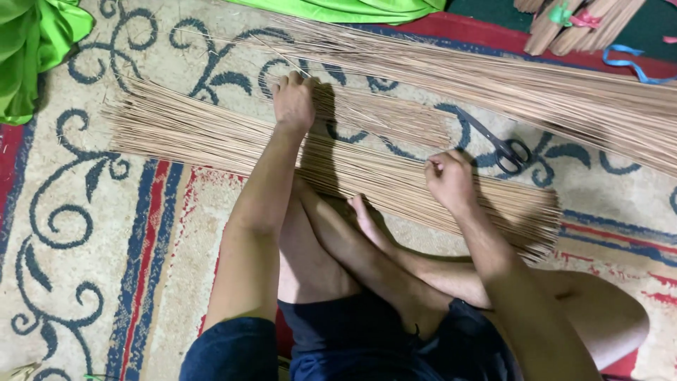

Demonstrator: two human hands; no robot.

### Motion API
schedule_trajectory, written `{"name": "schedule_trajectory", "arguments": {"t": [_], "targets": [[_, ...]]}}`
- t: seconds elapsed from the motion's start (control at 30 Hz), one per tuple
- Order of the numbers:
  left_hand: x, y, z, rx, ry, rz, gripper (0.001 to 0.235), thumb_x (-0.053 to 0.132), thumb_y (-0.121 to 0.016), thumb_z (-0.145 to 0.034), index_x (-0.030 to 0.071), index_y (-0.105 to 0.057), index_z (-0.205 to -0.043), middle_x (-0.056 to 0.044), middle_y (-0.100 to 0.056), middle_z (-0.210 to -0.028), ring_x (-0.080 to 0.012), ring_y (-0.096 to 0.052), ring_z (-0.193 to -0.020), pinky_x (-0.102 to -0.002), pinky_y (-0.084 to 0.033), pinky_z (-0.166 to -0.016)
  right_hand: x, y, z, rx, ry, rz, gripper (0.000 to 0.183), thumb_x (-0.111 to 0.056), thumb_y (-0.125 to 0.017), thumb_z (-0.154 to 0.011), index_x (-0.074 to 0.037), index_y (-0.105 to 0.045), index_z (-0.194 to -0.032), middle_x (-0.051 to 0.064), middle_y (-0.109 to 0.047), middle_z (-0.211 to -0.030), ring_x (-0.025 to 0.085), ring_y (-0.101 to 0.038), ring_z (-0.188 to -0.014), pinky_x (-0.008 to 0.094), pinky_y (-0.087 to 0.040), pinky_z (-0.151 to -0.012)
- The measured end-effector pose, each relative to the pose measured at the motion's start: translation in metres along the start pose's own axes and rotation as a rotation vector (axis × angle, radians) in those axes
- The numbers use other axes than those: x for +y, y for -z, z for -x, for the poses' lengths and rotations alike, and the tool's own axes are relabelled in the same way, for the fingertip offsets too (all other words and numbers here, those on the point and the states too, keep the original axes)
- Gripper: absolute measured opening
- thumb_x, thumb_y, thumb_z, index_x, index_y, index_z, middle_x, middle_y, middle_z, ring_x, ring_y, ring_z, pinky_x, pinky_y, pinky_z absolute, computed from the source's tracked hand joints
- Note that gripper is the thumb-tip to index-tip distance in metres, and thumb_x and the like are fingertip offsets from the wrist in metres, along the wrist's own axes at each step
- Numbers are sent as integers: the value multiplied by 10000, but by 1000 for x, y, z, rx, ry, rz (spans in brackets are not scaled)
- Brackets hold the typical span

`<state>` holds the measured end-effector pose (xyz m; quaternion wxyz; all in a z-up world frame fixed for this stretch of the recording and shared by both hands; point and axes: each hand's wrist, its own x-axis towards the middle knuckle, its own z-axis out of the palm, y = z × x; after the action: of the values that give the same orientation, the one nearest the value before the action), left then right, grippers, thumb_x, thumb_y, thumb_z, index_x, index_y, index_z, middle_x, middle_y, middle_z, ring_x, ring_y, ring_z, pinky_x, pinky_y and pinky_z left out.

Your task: Cutting and arranging thin wooden sticks to create a flat mat

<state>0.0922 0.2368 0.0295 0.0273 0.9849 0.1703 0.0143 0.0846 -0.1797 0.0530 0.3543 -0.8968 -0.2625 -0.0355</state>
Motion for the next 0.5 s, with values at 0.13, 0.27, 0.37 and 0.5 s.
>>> {"name": "schedule_trajectory", "arguments": {"t": [0.13, 0.27, 0.37, 0.5], "targets": [[-13, 13, -29, -17, -5, -126, 340, 192, -744, -891, 205, -725, -1230, -107, -584, -1137, -238, -492, -973, -403, -418, -869, -51, -36, -41, -166, 6, -8, 154, 57, -703, -840, 54, -743, -989, 172, -700, -914, 202, -645, -695, 252, -558, -536], [-25, 1, -48, -44, -77, -194, 247, 204, -751, -891, 194, -753, -1138, -113, -542, -1156, -257, -476, -985, -421, -423, -886, -67, -59, -50, -247, 6, -82, 158, 31, -698, -873, 46, -736, -1025, 149, -677, -899, 121, -510, -523, 215, -431, -374], [-33, -8, -54, -4, -113, -202, 135, 207, -759, -886, 172, -767, -1016, -108, -544, -1125, -260, -472, -982, -431, -420, -894, -68, -63, -47, -279, 10, -82, 135, 21, -705, -872, 39, -736, -1002, 140, -679, -911, 117, -528, -543, 209, -449, -394], [-41, -8, -51, 177, -149, -149, 155, 146, -784, -842, 131, -745, -991, -69, -630, -1110, -239, -476, -964, -409, -424, -859, -62, -60, -42, -218, 114, -57, 114, 37, -745, -832, 37, -768, -943, 143, -714, -855, 127, -555, -553, 201, -442, -419]]}}
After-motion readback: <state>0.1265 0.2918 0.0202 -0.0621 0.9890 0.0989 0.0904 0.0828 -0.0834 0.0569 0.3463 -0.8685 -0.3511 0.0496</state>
